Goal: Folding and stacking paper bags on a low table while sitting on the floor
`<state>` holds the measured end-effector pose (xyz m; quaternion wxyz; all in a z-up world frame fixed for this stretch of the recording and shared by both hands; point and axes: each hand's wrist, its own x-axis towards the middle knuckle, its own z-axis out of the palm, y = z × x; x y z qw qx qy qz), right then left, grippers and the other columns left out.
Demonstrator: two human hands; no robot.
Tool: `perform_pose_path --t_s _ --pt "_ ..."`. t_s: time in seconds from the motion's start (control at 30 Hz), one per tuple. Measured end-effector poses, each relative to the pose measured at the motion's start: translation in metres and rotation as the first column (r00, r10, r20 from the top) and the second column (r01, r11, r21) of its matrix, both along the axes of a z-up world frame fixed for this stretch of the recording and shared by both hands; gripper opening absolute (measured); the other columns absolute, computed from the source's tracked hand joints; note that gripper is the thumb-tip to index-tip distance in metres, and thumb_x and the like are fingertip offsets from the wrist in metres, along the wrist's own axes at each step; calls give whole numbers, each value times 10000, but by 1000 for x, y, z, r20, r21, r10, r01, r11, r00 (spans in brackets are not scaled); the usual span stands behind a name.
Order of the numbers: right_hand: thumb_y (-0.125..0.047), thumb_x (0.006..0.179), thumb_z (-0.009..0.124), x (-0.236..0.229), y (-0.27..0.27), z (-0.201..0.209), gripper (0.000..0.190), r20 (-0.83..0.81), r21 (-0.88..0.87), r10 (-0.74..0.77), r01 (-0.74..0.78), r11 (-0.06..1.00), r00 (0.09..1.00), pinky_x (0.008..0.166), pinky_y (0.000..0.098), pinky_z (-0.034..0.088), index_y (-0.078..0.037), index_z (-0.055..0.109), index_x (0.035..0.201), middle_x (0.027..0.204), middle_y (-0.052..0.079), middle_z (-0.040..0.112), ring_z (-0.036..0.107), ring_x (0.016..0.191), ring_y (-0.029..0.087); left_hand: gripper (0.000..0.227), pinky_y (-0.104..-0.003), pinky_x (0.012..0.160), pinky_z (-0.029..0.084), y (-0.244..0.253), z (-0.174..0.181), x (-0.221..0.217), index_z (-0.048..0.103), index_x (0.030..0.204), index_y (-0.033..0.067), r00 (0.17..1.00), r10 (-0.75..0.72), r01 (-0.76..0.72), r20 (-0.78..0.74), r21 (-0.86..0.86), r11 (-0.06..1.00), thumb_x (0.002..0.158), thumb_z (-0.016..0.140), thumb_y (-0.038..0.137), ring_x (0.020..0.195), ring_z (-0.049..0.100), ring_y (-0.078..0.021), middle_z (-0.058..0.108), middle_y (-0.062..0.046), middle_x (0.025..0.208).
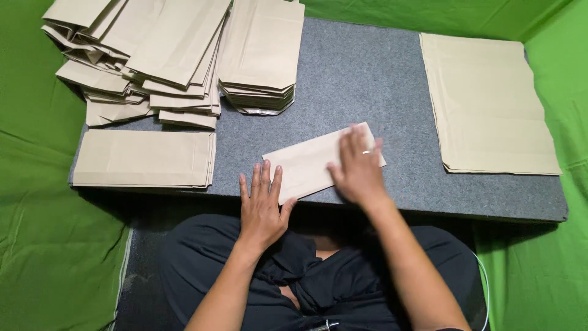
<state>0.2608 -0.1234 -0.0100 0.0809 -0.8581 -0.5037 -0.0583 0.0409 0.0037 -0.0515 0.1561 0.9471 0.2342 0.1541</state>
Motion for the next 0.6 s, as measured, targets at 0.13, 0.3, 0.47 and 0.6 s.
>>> perform_pose_path --t_s 0.13,0.3,0.47,0.6 --pt "-468 1018 478 -43 30 -8 703 -153 -8 245 -249 969 957 1148 716 217 -6 389 1540 1593 296 361 286 1510 446 702 -645 1212 14 -1 -10 2 291 1609 98 1000 14 -13 -5 52 999 1029 395 479 1556 155 -392 222 -214 1671" --pt "-572 1023 397 -36 42 -9 789 -198 -176 206 -241 954 958 1225 613 144 -42 298 1599 1659 228 275 188 1563 375 693 -635 1216 25 -1 -12 3 285 1611 97 1000 23 -24 5 41 999 1030 400 457 1559 152 -383 216 -203 1679" --pt "-575 1024 406 9 19 0 812 -164 -231 60 -97 968 985 1218 616 182 -13 294 1600 1654 248 280 195 1562 389 686 -633 1216 30 -3 -6 5 314 1594 64 999 50 -49 -10 26 998 1035 401 454 1553 174 -383 236 -204 1674" --pt "-626 1030 353 43 -6 7 852 -175 -269 -116 66 961 978 1239 591 125 -26 235 1623 1687 228 204 127 1580 373 683 -646 1206 42 -4 3 8 335 1579 49 997 73 -73 -39 1 997 1025 429 437 1543 197 -388 269 -204 1661"
